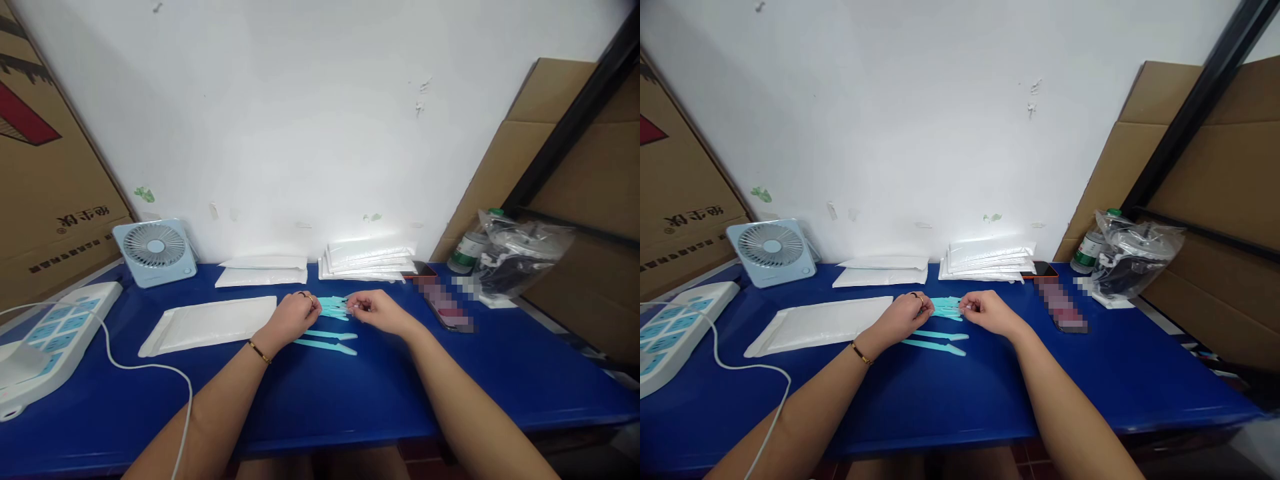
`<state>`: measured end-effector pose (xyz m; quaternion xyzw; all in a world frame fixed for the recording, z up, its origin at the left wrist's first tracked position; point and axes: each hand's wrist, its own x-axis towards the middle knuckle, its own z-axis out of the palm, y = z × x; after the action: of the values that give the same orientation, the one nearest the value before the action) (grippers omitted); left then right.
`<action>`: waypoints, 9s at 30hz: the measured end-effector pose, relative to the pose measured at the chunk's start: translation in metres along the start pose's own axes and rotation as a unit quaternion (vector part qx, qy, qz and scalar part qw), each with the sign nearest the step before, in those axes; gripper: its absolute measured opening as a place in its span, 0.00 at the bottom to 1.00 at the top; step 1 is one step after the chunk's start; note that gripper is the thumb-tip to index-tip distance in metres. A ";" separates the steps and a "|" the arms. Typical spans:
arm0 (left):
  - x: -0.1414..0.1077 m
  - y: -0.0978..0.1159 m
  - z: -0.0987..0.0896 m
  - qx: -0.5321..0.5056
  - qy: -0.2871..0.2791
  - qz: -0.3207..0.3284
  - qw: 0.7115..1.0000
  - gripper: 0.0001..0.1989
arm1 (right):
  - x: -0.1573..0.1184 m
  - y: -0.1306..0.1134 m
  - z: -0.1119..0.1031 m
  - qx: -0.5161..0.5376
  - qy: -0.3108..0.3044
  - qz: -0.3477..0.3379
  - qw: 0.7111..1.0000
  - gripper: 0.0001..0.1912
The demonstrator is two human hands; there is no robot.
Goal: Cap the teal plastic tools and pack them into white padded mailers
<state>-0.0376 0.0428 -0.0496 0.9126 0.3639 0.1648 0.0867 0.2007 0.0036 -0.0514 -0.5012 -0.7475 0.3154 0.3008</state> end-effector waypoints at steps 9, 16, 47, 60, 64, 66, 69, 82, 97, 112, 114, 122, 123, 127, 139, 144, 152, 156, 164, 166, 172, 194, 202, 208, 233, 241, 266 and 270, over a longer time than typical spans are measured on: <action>-0.005 0.012 0.001 -0.081 -0.045 0.020 0.995 0.12 | -0.004 -0.011 -0.001 0.034 -0.104 0.004 0.994 0.09; 0.001 -0.008 0.006 0.005 -0.002 -0.008 1.000 0.12 | -0.002 0.024 -0.032 -0.187 0.071 0.031 0.979 0.07; 0.002 -0.006 0.007 -0.202 0.032 -0.081 0.976 0.09 | 0.007 0.005 -0.007 0.264 0.093 0.076 0.957 0.20; -0.003 0.008 0.007 -0.233 -0.033 -0.061 0.970 0.13 | 0.006 -0.006 0.006 0.201 0.003 0.056 0.978 0.19; -0.006 0.011 0.004 -0.147 -0.050 -0.039 0.987 0.13 | 0.002 0.003 -0.010 0.017 0.026 0.022 0.999 0.15; -0.005 0.009 0.003 -0.074 -0.025 -0.053 0.996 0.12 | 0.001 0.012 -0.016 -0.093 0.037 -0.002 0.995 0.08; -0.002 0.005 0.004 -0.007 -0.032 -0.074 0.997 0.08 | 0.000 0.023 -0.020 -0.180 -0.002 -0.004 0.984 0.06; -0.001 0.002 -0.003 -0.039 -0.033 -0.114 0.992 0.05 | 0.001 0.011 -0.011 -0.010 -0.031 0.029 0.999 0.09; -0.001 0.004 -0.004 -0.044 -0.036 -0.094 0.994 0.06 | 0.000 0.002 -0.010 0.000 -0.023 0.014 1.000 0.10; -0.005 0.010 -0.004 -0.106 -0.091 -0.052 0.989 0.11 | -0.003 -0.003 -0.010 -0.012 -0.099 0.022 0.995 0.11; -0.004 0.006 -0.002 -0.073 -0.061 -0.053 0.994 0.10 | -0.003 0.005 -0.020 -0.051 -0.047 0.029 0.997 0.09; 0.008 -0.013 0.012 0.057 -0.015 -0.090 0.994 0.08 | 0.004 0.036 -0.025 -0.248 0.056 0.041 0.966 0.11; 0.008 -0.014 0.013 0.056 -0.016 -0.093 0.994 0.08 | 0.005 0.037 -0.023 -0.258 0.055 0.041 0.964 0.11; 0.009 -0.013 0.014 0.040 -0.015 -0.106 0.993 0.07 | 0.007 0.044 -0.020 -0.271 0.062 0.089 0.956 0.04; 0.008 -0.010 0.002 -0.047 -0.011 -0.121 0.991 0.06 | 0.001 0.016 -0.023 -0.016 0.064 0.079 0.995 0.10; 0.008 -0.009 0.002 -0.052 -0.007 -0.119 0.991 0.06 | 0.004 0.006 -0.008 -0.002 0.044 0.054 0.998 0.11; 0.005 0.003 -0.004 -0.070 -0.028 -0.078 0.994 0.07 | 0.003 0.000 0.000 0.061 -0.004 0.039 0.997 0.11; 0.000 0.008 -0.007 -0.089 -0.077 -0.033 0.993 0.08 | -0.001 -0.002 -0.008 0.071 -0.090 0.048 0.992 0.12; 0.006 -0.013 0.009 0.037 -0.021 -0.080 0.996 0.08 | 0.007 0.028 -0.018 -0.193 0.081 0.073 0.975 0.06; 0.007 -0.015 0.012 0.043 -0.022 -0.081 0.996 0.07 | 0.009 0.032 -0.014 -0.205 0.066 0.065 0.974 0.06; 0.007 -0.010 0.013 0.044 -0.025 -0.096 0.994 0.05 | 0.008 0.032 -0.014 -0.228 0.051 0.062 0.970 0.03; 0.004 0.004 0.000 -0.059 -0.061 -0.054 0.995 0.07 | 0.001 0.006 -0.005 0.051 -0.076 0.041 0.995 0.12; 0.009 -0.014 0.012 0.036 0.016 -0.094 0.995 0.08 | 0.013 0.029 -0.004 -0.180 0.108 0.052 0.976 0.08; 0.011 -0.019 0.017 0.036 0.005 -0.107 0.994 0.06 | 0.016 0.037 0.000 -0.156 0.083 0.083 0.981 0.05; 0.007 -0.012 0.008 0.001 -0.012 -0.069 0.998 0.07 | 0.009 0.024 -0.009 -0.143 0.086 0.013 0.986 0.09; 0.011 -0.020 0.013 0.059 -0.012 -0.065 0.996 0.10 | 0.016 0.029 -0.006 -0.255 0.058 0.010 0.965 0.06; 0.007 0.000 0.002 0.047 -0.013 -0.016 0.999 0.14 | 0.009 0.007 -0.002 -0.216 0.022 -0.077 0.973 0.08; 0.007 -0.008 0.005 0.041 0.005 -0.062 0.997 0.11 | 0.010 0.028 -0.014 -0.235 0.111 -0.022 0.965 0.09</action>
<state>-0.0356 0.0530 -0.0549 0.8901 0.4270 0.1487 0.0578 0.2243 0.0244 -0.0629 -0.5732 -0.7734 0.0667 0.2624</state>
